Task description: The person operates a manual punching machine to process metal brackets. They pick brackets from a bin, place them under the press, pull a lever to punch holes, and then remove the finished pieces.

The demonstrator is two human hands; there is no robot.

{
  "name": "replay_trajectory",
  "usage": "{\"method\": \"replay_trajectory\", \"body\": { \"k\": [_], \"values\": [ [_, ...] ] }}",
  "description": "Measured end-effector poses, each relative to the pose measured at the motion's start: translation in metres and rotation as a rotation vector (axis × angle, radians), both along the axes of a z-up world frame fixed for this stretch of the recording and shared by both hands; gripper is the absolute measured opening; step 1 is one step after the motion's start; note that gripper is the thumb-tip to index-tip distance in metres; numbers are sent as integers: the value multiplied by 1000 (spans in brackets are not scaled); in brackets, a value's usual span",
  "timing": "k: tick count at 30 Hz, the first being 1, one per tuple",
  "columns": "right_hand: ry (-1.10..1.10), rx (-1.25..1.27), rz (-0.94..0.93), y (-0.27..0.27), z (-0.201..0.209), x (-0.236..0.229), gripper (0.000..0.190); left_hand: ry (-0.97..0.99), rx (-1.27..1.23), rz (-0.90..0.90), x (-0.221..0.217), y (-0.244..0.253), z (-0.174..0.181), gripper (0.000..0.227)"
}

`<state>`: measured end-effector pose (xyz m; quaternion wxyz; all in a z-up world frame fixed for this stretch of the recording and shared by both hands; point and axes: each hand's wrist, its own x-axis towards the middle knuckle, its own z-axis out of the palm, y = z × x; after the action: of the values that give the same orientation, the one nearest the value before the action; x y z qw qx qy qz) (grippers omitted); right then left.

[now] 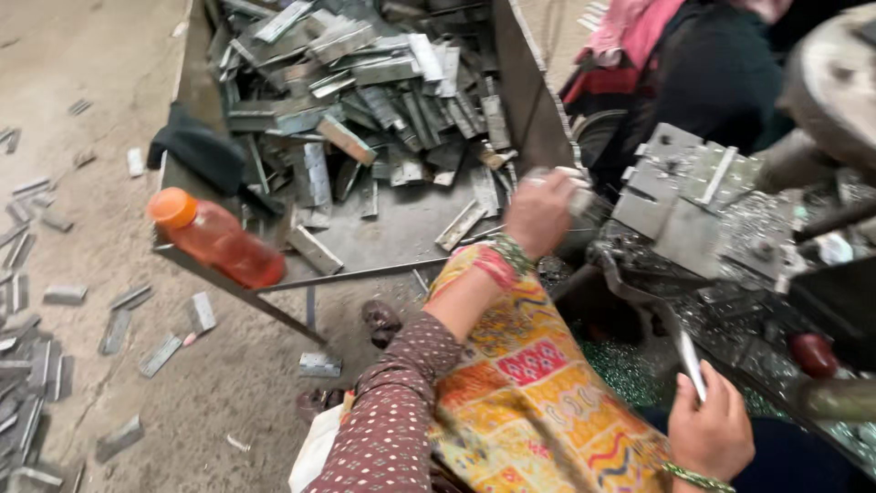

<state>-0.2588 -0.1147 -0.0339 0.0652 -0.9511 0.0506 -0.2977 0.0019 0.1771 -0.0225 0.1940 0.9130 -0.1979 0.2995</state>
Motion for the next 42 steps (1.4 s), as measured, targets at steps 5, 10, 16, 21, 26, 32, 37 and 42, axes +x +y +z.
{"method": "replay_trajectory", "body": {
  "k": [5, 10, 16, 21, 26, 32, 37, 42],
  "values": [
    [-14, 50, 76, -26, -35, 6, 11, 305, 94, 631, 36, 183, -117, 19],
    [-40, 160, 151, -59, -76, 10, 10, 359, 116, 1113, 43, 289, -175, 23],
    [-24, 207, 127, -72, -96, 6, 8, 502, -27, 1062, 26, 296, -161, 47],
    [6, 185, 120, -55, -71, 4, 9, 551, -156, 940, -45, 276, -116, 68],
    [18, 154, 34, -11, -24, 1, 7, 588, 39, 895, -90, 253, -115, 35],
    [2, 141, -29, 13, 7, 4, 14, 210, 192, 794, -77, 278, -176, 11],
    [-37, 167, -22, 21, 22, 12, 16, 445, 58, 614, -56, 243, -117, 17],
    [-70, 201, -5, 24, 30, 15, 17, -90, -94, 162, -35, 140, 9, 43]
  ]
}}
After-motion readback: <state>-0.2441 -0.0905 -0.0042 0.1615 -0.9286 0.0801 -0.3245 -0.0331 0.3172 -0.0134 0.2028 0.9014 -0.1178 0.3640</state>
